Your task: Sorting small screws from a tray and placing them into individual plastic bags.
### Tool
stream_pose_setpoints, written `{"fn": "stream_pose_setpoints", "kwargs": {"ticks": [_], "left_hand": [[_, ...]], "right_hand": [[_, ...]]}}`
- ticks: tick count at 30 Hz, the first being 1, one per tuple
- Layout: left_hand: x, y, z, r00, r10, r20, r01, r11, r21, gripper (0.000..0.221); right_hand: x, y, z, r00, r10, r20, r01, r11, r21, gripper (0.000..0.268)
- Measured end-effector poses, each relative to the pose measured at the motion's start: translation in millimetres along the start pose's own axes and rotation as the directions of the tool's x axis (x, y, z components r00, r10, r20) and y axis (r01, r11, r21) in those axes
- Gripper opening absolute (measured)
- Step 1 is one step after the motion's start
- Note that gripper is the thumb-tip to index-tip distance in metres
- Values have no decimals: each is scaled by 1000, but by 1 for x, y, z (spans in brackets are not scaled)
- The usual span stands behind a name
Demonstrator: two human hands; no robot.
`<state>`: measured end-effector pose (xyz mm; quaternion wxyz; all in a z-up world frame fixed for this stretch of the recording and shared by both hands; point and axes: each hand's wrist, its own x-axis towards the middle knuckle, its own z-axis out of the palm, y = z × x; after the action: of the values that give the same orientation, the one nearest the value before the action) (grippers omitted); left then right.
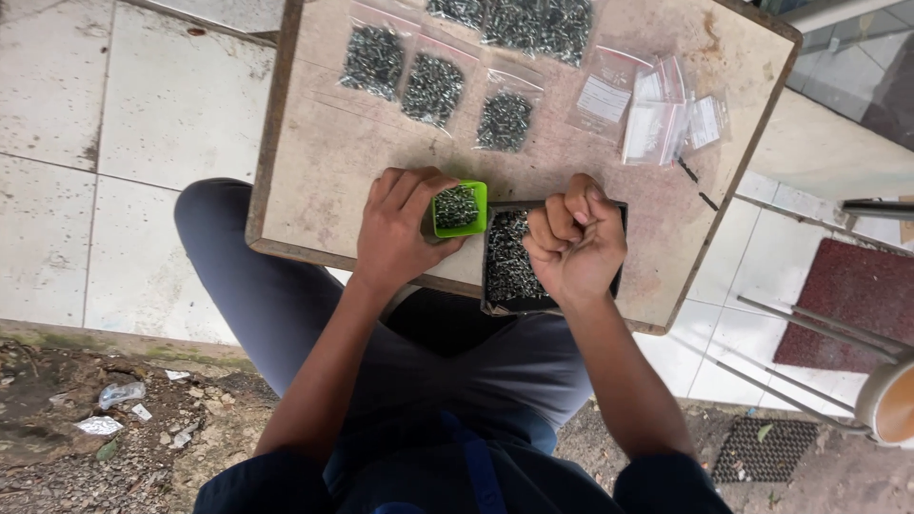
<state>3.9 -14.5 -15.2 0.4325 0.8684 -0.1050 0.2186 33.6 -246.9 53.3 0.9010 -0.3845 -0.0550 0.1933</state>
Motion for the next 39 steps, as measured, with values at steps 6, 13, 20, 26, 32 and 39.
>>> {"fn": "stream_pose_setpoints", "kwargs": {"ticks": [6, 13, 20, 26, 32, 39], "left_hand": [[2, 9, 4, 998, 61, 12, -62, 982, 177, 70], [5, 9, 7, 998, 51, 31, -54, 988, 147, 69], [11, 21, 2, 988, 69, 138, -89, 985, 145, 64], [9, 21, 1, 989, 46, 138, -64, 989, 132, 70], [24, 33, -25, 986, -34, 163, 29, 999, 33, 91], [101, 111, -28, 978, 12, -206, -36, 993, -111, 19]], "right_hand": [[-27, -16, 7, 835, -86, 544, 533, -120, -838, 34], [-39, -71, -19, 889, -145, 434, 392, -247, -886, 21], [114, -142, -104, 966, -120, 228, 131, -535, -835, 56], [148, -146, -140, 989, 41, 142, 142, -540, -830, 27], [88, -186, -30, 952, -97, 291, 273, -163, -948, 11], [73, -77, 49, 787, -418, 455, 484, -39, -874, 18]]}}
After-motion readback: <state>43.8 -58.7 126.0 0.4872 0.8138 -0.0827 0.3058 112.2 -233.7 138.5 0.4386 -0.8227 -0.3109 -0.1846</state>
